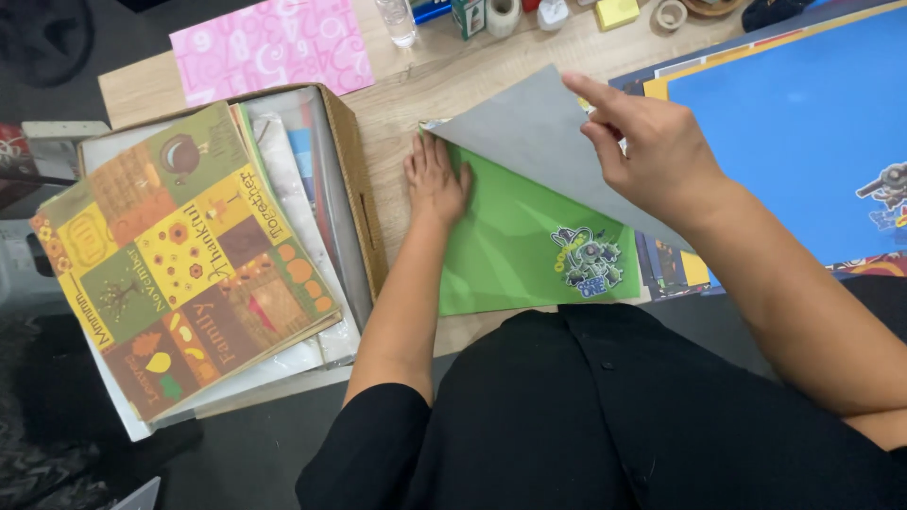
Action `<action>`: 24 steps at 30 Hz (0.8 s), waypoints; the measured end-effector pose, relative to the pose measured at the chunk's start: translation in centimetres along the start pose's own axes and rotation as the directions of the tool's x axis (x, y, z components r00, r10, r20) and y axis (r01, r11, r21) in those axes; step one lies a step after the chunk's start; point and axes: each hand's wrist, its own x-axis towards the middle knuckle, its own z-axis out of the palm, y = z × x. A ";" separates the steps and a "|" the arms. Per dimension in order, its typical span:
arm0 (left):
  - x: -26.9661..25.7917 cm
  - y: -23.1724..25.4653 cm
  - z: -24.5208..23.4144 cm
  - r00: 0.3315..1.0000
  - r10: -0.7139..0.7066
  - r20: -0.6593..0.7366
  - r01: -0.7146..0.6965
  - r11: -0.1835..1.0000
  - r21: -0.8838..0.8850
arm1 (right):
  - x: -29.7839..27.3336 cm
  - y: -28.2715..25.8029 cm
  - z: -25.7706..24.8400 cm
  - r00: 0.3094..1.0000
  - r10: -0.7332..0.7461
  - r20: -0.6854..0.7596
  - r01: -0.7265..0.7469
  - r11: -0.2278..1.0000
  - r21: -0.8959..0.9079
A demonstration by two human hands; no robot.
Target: The person flips through a stack of colorful papers and folders on a table, separating them into smaller piles. They handle each sheet by hand, turning pages and moving them to the side. The task ends with the papers organized into distinct stacks.
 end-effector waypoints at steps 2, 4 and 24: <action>0.1 0.1 -0.5 1.000 -0.006 0.000 0.006 1.000 0.025 | 0.0 0.1 0.3 0.999 0.040 0.006 -0.040 0.999 -0.008; 0.3 0.3 -1.3 0.996 -0.040 0.074 0.041 0.999 -0.013 | 0.3 -0.1 0.1 1.000 0.020 -0.017 -0.020 1.000 -0.018; -0.3 1.7 -4.1 0.968 -0.099 0.230 0.101 0.995 0.005 | -1.9 4.7 -7.2 0.966 0.068 -0.248 -0.097 0.990 -0.105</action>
